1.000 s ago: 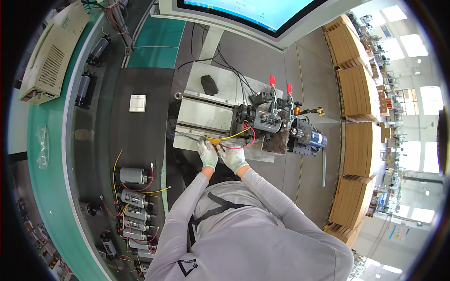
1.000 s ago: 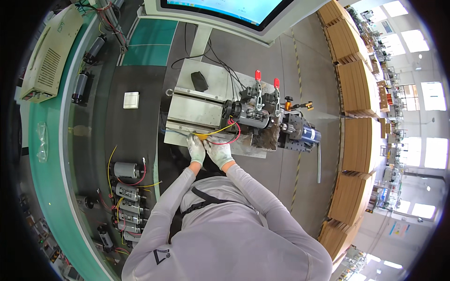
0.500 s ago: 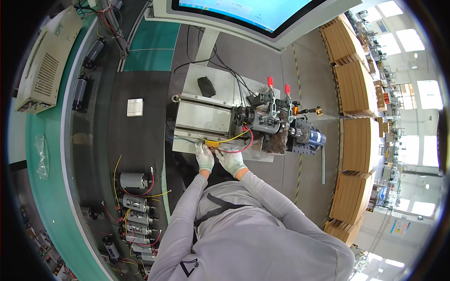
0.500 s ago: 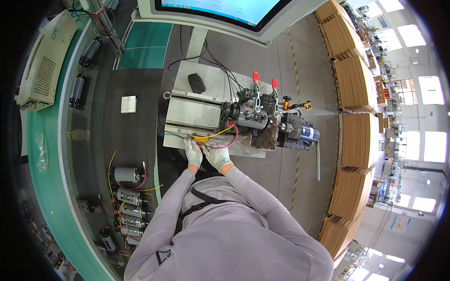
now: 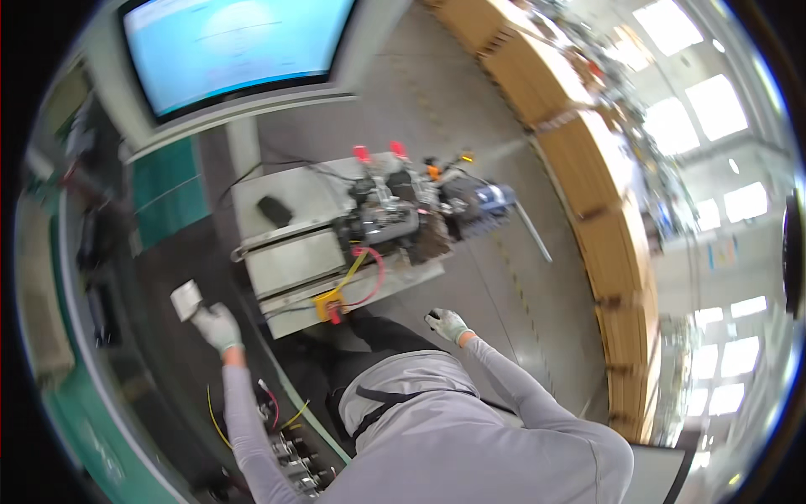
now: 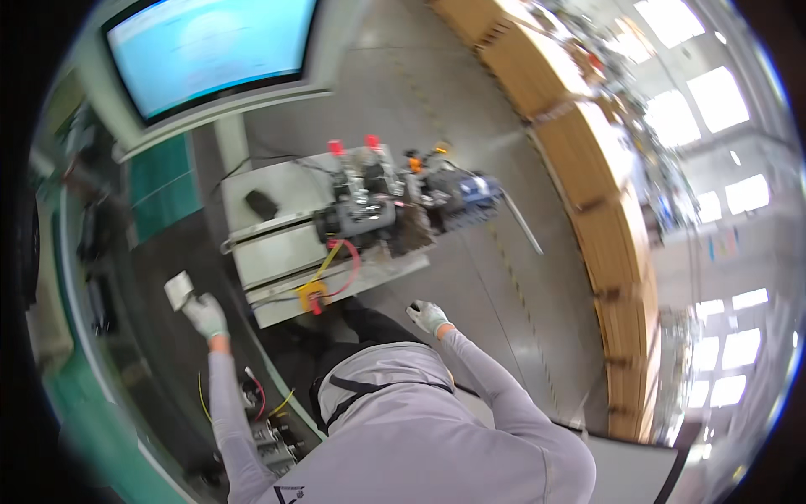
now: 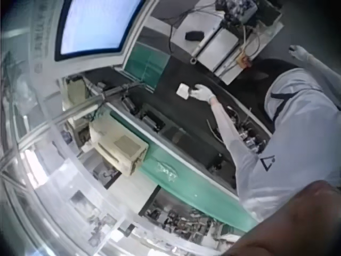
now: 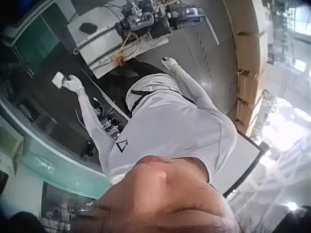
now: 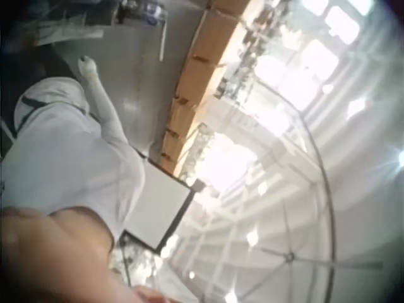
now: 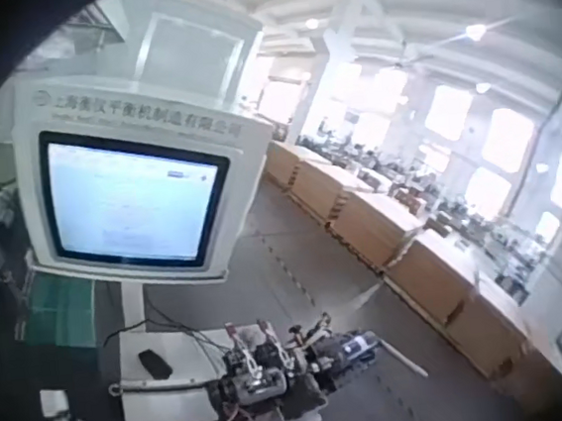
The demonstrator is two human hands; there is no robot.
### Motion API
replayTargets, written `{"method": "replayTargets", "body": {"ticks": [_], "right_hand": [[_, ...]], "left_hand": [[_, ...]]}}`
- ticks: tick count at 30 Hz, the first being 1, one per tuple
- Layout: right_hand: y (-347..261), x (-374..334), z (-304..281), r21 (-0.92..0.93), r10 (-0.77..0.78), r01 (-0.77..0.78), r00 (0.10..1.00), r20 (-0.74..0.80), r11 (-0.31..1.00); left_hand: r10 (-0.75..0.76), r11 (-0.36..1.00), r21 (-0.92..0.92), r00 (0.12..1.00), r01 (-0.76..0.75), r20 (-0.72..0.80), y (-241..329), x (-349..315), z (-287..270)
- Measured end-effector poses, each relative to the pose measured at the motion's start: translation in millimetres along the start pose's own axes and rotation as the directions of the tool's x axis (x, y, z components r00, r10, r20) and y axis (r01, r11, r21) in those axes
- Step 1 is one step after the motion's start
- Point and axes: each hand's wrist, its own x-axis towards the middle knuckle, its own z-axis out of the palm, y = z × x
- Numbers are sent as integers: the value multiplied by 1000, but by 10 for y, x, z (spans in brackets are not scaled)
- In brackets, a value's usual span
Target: The person balances electric motors by loading each motor into a machine fixture, attaching wire leads, pressing the control buttons, pulling a drill lever, and placing the finished motors onto the table.
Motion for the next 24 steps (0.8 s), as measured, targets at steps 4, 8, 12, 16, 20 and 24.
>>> {"method": "replayTargets", "body": {"ticks": [4,8,12,16,20,24], "right_hand": [[1024,-503,253,60,295,-295,955,17,954],[2015,-1007,826,6,305,-310,939,160,951],[1845,-929,1130,172,474,-544,819,323,821],[1753,-306,970,152,422,-432,902,95,889],[815,397,349,240,41,-9,991,-128,971],[-1020,-64,-338,627,-566,358,808,164,692]], "left_hand": [[-156,972,225,886,61,436,-1336,379,229],[-235,948,310,812,70,534,-966,373,513],[-268,921,-65,747,383,609,-904,273,485],[-228,957,-69,876,283,424,70,-675,118],[-279,908,-175,860,381,427,945,-1358,-528],[-118,743,-547,880,386,461,2107,-1576,-1201]]}}
